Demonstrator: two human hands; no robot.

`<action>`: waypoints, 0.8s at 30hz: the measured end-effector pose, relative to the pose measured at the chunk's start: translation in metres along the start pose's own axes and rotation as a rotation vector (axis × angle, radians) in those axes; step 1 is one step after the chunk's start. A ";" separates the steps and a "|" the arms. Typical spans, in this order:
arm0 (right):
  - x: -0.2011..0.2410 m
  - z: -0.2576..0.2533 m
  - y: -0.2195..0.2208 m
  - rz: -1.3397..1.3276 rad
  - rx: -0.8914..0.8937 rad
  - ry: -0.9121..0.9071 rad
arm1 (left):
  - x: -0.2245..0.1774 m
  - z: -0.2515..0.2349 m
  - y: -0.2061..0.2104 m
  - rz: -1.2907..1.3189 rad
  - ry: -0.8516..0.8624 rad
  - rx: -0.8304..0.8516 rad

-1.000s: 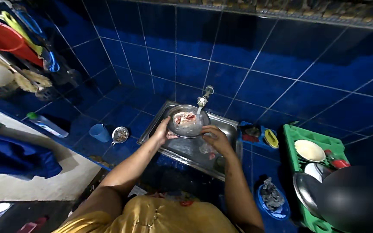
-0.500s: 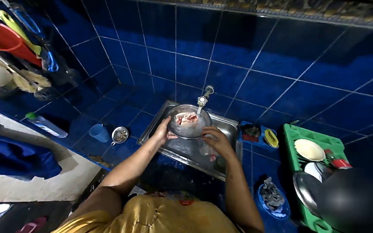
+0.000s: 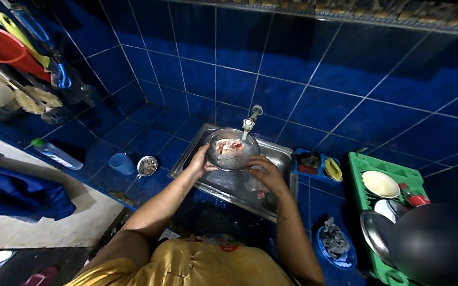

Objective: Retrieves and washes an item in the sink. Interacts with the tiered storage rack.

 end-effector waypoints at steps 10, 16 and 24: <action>-0.001 0.001 0.001 0.015 0.014 0.003 | 0.002 -0.002 -0.002 0.010 0.008 -0.006; 0.005 0.002 -0.003 -0.010 0.021 -0.046 | 0.006 -0.007 -0.003 0.019 0.016 0.004; 0.000 0.002 -0.006 -0.058 -0.003 -0.061 | 0.008 -0.008 -0.003 0.067 0.011 -0.001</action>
Point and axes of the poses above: each hand's wrist, its own z-axis away from the middle knuckle, its own y-axis out of the palm, x = y × z, the point moved 9 cm from there along -z, towards the middle knuckle, and after that the axes turned 7 degrees about -x, right-handed, at the moved point
